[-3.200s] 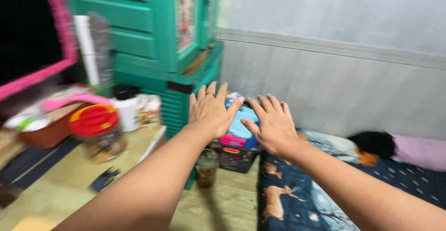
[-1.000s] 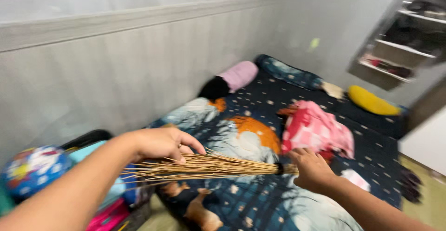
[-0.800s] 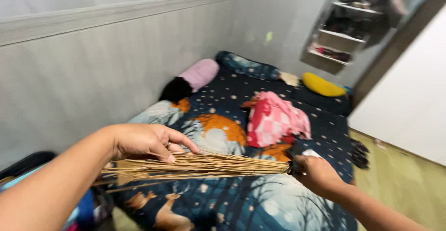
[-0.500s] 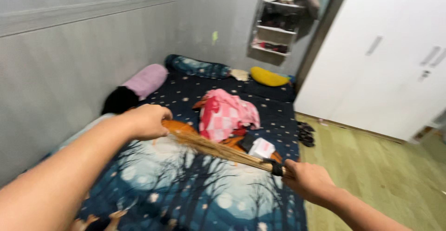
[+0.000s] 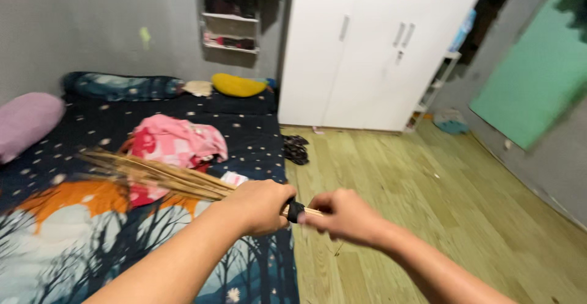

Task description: The person organizes a cluttered bedroom by picking up a remote control, a balloon, and a broom, placing them on a cabinet and bed. They then pick up a package and a pillow, placing them on the cabinet and bed respectively. Finally, they sweep the bed with the broom and fold a blanket.

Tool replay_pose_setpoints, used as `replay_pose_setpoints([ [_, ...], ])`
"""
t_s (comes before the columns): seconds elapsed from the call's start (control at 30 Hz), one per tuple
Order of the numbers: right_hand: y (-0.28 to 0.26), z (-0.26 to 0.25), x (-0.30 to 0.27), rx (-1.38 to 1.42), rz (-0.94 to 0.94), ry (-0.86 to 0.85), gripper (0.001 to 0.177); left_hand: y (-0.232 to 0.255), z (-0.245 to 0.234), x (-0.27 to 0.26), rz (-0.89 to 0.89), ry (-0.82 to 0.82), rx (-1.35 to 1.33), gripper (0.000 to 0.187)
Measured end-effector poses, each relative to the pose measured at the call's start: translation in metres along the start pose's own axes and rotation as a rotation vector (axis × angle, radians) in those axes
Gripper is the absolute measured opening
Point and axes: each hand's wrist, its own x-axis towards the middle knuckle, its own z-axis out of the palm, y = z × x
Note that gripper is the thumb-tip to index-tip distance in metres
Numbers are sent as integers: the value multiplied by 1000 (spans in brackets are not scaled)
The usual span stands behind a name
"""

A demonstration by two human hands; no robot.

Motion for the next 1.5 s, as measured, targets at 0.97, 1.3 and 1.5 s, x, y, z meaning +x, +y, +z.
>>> replay_pose_setpoints([
  [0.97, 214, -317, 228, 739, 461, 317, 80, 45, -52, 434, 97, 11, -129, 33],
  [1.3, 270, -419, 400, 963, 270, 212, 84, 1, -92, 576, 57, 47, -106, 30],
  [1.5, 299, -472, 503, 908, 284, -5, 82, -26, -107, 687, 85, 157, -109, 26],
])
